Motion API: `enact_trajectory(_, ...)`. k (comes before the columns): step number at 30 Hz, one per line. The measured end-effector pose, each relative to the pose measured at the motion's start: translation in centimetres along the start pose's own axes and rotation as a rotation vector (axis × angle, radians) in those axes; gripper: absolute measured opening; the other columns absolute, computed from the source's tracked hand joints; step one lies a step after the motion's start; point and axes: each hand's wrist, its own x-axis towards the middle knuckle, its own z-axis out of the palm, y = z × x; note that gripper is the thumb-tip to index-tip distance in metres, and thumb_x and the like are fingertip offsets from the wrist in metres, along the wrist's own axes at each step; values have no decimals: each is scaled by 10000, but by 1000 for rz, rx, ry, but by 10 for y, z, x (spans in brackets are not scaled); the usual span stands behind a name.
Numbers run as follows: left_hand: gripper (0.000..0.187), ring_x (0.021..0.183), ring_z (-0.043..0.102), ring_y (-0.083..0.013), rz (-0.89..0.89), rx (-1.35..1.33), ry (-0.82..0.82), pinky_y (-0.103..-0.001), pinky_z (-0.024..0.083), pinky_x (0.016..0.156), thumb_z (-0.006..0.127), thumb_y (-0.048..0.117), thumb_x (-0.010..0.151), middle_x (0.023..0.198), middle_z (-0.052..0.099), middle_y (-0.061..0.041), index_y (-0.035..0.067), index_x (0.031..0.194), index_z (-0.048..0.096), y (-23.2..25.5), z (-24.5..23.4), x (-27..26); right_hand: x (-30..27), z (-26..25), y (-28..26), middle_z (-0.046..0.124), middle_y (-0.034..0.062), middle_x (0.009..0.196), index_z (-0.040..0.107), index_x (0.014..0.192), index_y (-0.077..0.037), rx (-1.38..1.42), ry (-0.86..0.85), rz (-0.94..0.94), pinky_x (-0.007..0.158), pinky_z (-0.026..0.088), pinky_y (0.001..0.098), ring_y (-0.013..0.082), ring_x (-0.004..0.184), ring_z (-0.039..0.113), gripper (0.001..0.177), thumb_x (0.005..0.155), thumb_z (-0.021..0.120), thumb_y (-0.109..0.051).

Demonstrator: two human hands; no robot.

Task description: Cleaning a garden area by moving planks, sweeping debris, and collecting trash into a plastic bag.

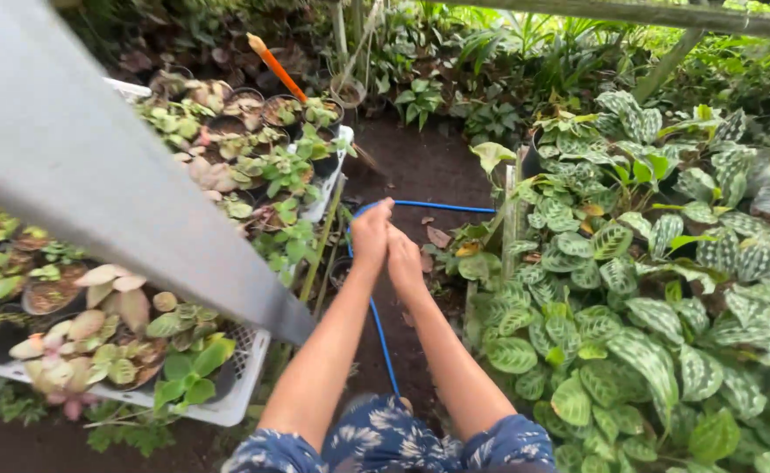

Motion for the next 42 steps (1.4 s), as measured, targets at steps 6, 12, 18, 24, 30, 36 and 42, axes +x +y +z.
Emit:
enact_trajectory(6,210,719,671,-125,26,98,217,-283,532,667,721,197,926,832,767,-54,7,953,805,-17,15,163,76,-3,5,586,197,1485,505,1467,55,-46,-27,-75,1175,391,350,248,1388,547,457,1039,472,-102)
enact_trajectory(12,209,865,713,-138,68,-27,313,-296,590,793,679,35,923,1007,767,-63,-14,1112,755,-52,23,285,174,-51,15,447,212,1585,317,1569,47,-44,43,-14,1206,341,351,257,1475,445,582,1038,524,-69)
enact_trajectory(18,865,1438,410,-306,-43,111,750,-371,369,1167,668,-21,928,1601,285,-229,-2,1598,122,-43,-12,388,281,-70,89,552,207,1487,387,1534,13,-95,129,139,1136,433,346,254,1363,559,576,998,569,-98)
enact_trajectory(24,979,1526,412,-292,295,-64,573,-387,352,1278,783,-72,934,1651,303,-162,-2,1611,78,-81,-86,499,336,-55,129,592,176,1445,420,1501,7,-94,109,250,1100,462,336,223,1325,580,546,991,573,-113)
enact_trajectory(30,286,998,618,-185,54,-86,609,-345,531,935,814,79,1015,1129,641,-98,-91,1148,627,-103,-92,530,370,-46,119,629,178,1409,452,1494,5,-159,117,281,1057,497,335,227,1281,618,540,983,576,-117)
enact_trajectory(36,118,907,627,-99,162,237,162,-258,511,848,678,141,1013,1015,694,-22,33,1053,703,-38,1,463,398,-29,130,607,200,1423,430,1499,19,-101,67,262,1088,485,341,245,1303,605,561,977,599,-99)
enact_trajectory(42,231,929,601,-143,161,190,369,-290,508,883,654,171,1068,1044,640,-40,-34,1151,586,-80,-3,502,407,-36,156,426,220,1591,284,1570,41,-50,-78,254,1198,353,340,265,1480,436,621,1007,527,-58)
